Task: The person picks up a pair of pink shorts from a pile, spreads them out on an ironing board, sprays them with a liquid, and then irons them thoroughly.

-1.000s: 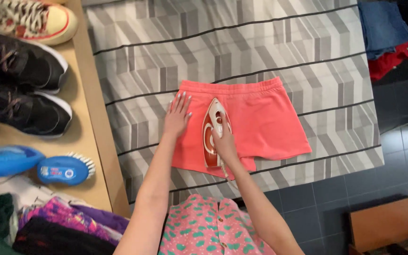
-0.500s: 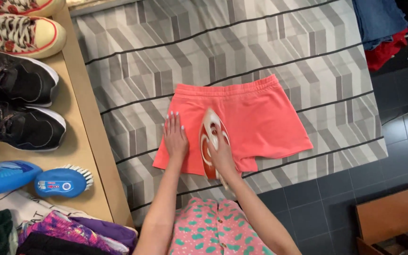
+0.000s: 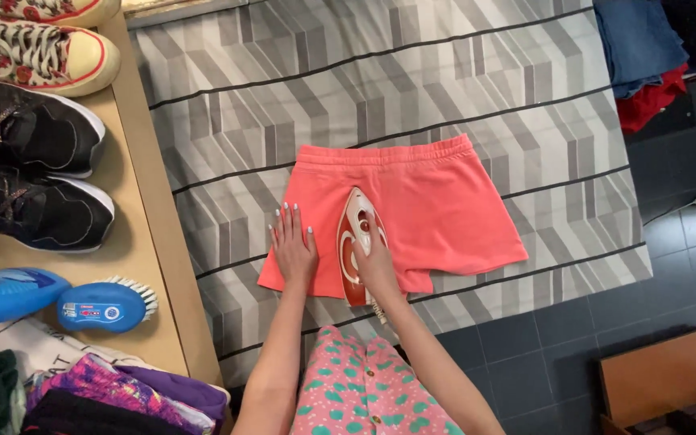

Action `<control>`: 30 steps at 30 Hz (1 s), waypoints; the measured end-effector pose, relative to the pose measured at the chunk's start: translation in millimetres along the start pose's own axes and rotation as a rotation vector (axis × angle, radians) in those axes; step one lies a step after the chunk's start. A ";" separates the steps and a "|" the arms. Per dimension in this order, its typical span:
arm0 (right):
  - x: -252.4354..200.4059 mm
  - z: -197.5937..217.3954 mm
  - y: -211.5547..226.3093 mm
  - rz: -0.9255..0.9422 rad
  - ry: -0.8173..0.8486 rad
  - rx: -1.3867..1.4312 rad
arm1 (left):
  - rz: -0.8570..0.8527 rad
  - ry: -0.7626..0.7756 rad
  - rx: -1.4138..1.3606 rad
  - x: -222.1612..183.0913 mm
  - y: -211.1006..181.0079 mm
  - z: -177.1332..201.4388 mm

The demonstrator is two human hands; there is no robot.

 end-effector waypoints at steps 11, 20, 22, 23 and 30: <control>-48.9 68.5 -14.7 0.107 0.043 -0.119 | 0.082 -0.064 0.020 -35.1 8.0 8.0; 23.3 90.5 63.3 0.411 0.065 -0.453 | -0.482 0.093 -0.241 -114.9 -114.0 -37.4; 50.5 68.3 61.7 0.509 0.141 -0.546 | -0.580 0.113 -0.221 -124.8 -136.3 -49.2; 65.3 54.7 58.5 0.547 0.176 -0.650 | -0.598 0.141 -0.233 -127.9 -140.2 -61.7; 129.3 -34.0 79.1 0.582 0.237 -0.853 | -0.651 0.100 -0.242 -130.1 -146.3 -67.7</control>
Point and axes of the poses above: each hand's wrist, its own x-axis towards the middle knuckle, its own z-axis out of the back of the hand, y = z × x, the point moved 3 cm from there along x, towards the middle knuckle, and after that the axes turned 11 degrees about -z, right-handed, at the moved point
